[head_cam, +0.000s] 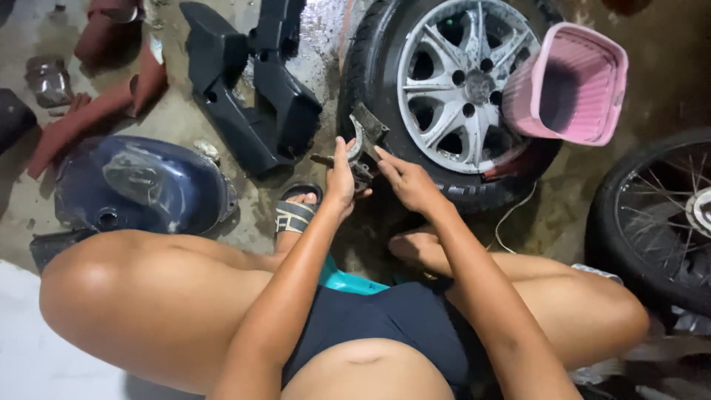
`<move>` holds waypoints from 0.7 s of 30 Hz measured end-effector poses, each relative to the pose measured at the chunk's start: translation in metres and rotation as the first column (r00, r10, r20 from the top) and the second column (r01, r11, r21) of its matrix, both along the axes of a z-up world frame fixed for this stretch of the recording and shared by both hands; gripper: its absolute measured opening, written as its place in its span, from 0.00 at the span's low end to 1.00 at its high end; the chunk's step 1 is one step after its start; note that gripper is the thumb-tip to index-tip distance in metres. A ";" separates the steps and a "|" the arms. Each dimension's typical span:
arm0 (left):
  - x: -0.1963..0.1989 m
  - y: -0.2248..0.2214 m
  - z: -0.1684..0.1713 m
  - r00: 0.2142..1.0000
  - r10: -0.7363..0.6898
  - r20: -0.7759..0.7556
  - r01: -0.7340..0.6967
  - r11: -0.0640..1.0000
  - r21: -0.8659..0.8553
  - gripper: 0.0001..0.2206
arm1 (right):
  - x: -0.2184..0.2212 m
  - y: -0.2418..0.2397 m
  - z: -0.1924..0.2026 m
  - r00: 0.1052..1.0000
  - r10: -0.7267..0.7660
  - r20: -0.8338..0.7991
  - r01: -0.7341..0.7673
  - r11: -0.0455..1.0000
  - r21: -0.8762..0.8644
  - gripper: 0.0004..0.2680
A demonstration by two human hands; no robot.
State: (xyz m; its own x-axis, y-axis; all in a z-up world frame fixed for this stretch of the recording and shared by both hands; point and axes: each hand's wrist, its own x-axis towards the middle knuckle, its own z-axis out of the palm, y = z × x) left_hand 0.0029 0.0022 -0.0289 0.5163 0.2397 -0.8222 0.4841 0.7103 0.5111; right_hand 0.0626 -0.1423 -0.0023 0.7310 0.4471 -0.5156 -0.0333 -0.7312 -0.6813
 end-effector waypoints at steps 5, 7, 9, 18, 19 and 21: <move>0.001 0.001 -0.007 1.000 -0.011 -0.002 0.011 1.000 0.009 0.34 | -0.001 0.001 0.001 0.999 0.020 -0.028 -0.019 0.999 0.033 0.15; -0.005 -0.001 -0.006 1.000 -0.020 -0.012 0.020 1.000 0.006 0.34 | -0.006 -0.003 0.002 0.999 0.017 -0.041 -0.017 1.000 -0.010 0.16; -0.001 0.000 -0.002 1.000 -0.017 -0.008 0.017 1.000 0.014 0.35 | -0.004 -0.001 0.004 0.999 0.048 -0.020 -0.049 0.996 -0.081 0.16; 0.000 0.000 -0.003 1.000 -0.013 -0.013 0.013 1.000 0.014 0.35 | -0.005 0.003 0.005 0.997 0.034 -0.063 -0.041 0.991 -0.126 0.17; 0.001 0.000 -0.002 1.000 -0.012 -0.007 0.012 1.000 0.013 0.35 | -0.005 0.002 0.003 0.998 0.034 -0.058 -0.041 0.991 -0.127 0.17; 0.000 -0.001 -0.002 1.000 -0.004 -0.021 0.004 1.000 0.008 0.36 | -0.008 -0.001 -0.001 0.996 0.025 -0.085 -0.033 0.994 -0.103 0.17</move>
State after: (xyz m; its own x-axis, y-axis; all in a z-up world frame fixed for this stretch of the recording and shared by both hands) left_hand 0.0032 0.0011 -0.0312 0.4998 0.2444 -0.8309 0.4976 0.7041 0.5065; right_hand 0.0544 -0.1429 -0.0036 0.6711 0.4078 -0.6191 -0.0645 -0.7998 -0.5968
